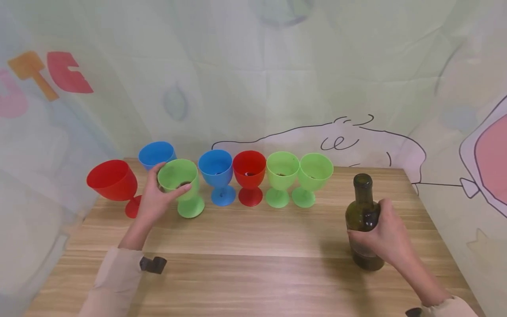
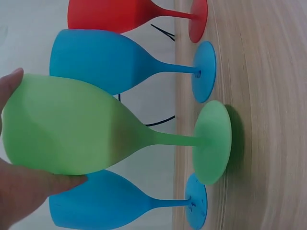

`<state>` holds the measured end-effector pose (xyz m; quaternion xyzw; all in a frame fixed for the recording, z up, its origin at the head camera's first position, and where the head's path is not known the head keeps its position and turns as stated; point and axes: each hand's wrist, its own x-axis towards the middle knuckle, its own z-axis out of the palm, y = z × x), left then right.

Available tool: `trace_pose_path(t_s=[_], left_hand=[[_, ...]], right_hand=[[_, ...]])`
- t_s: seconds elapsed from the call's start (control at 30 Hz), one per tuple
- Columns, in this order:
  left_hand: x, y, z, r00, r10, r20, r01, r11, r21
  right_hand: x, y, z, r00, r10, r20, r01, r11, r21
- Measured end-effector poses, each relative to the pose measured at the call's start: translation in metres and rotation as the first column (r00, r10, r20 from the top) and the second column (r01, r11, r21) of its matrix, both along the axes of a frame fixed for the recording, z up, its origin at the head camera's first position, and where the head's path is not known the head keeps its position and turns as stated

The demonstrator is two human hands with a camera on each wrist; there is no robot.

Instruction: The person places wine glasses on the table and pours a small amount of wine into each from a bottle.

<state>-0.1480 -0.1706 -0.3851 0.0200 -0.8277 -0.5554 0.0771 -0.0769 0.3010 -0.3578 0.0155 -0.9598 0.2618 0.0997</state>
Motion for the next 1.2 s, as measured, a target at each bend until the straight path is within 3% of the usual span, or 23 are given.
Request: trace_pose_path(t_s=[0.47,0.8,1.2], left_hand=[[-0.022,0.001,-0.007,0.998,0.062,-0.004,-0.062,0.997,0.046],[-0.022,-0.002,-0.012,0.997,0.075,-0.019,-0.075,0.997,0.015],[-0.016,-0.001,-0.012,0.987,0.161,-0.013,-0.161,0.987,0.027]], right_hand=[[0.0,0.0,0.001,1.0,0.006,0.011,-0.006,1.0,0.001],[0.001,-0.002,0.001,0.999,0.02,0.028,-0.02,1.0,0.001],[0.002,-0.003,0.001,1.0,0.018,0.023,-0.018,1.0,0.005]])
